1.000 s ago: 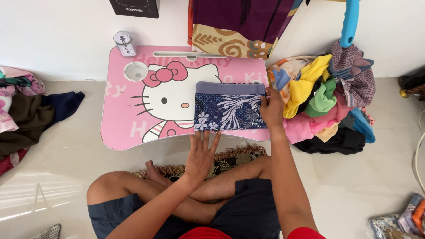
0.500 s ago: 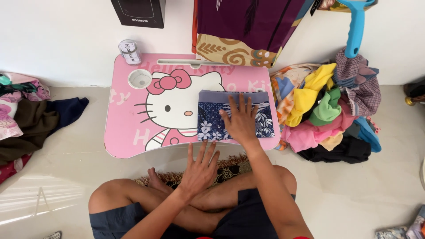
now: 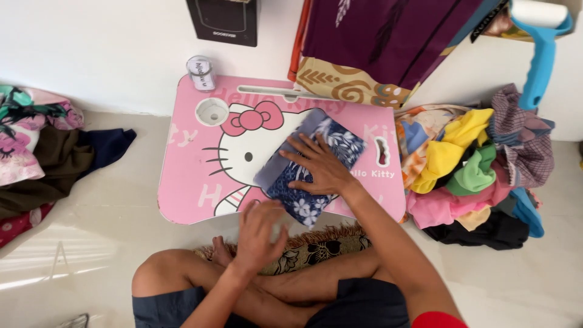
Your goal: Cleaning a piece of fabric with a lint roller, folding it, and applying a label.
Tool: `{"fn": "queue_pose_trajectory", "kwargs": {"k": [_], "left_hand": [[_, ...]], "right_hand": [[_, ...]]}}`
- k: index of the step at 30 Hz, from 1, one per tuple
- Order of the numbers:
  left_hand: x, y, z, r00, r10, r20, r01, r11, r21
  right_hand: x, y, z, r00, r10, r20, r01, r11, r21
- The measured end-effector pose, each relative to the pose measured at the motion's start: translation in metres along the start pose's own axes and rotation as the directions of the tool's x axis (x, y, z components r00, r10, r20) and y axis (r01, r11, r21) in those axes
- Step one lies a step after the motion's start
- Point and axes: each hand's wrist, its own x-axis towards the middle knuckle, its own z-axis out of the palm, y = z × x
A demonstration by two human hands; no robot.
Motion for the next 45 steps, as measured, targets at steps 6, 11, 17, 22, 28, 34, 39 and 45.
{"fn": "queue_pose_trajectory", "kwargs": {"k": [6,11,17,22,28,34,39,45], "left_hand": [[0.016,-0.061,-0.007,0.943,-0.332,-0.014,0.331,0.942,-0.063],[0.027,-0.069,-0.006,0.895,-0.425,0.133,0.445,0.870,-0.214],[0.028,-0.078,0.002,0.823,-0.495,0.277,0.553,0.809,-0.197],[0.033,-0.079,-0.003,0.777,-0.530,0.341,0.613,0.761,-0.215],[0.021,-0.078,0.011,0.820,-0.493,0.290,0.520,0.854,-0.020],[0.007,-0.062,0.023,0.903,-0.418,0.100,0.410,0.907,0.091],[0.001,-0.051,0.018,0.910,-0.409,0.059,0.405,0.911,0.077],[-0.001,-0.056,0.023,0.923,-0.382,0.039,0.374,0.917,0.140]], "right_hand": [[0.014,0.006,-0.014,0.971,-0.207,-0.121,0.223,0.965,0.141],[-0.005,-0.013,-0.009,0.991,0.022,-0.130,0.011,0.968,0.252],[-0.013,-0.017,0.005,0.978,0.124,-0.169,-0.071,0.955,0.287],[-0.009,-0.016,-0.003,0.984,0.109,-0.141,-0.069,0.962,0.264],[-0.002,-0.007,-0.010,0.992,0.048,-0.114,-0.022,0.974,0.224],[0.000,-0.003,-0.017,1.000,-0.001,-0.016,0.004,0.985,0.171],[-0.013,-0.011,-0.012,0.989,0.143,-0.031,-0.138,0.981,0.135],[-0.016,0.021,-0.002,0.966,0.256,-0.042,-0.248,0.959,0.136]]}}
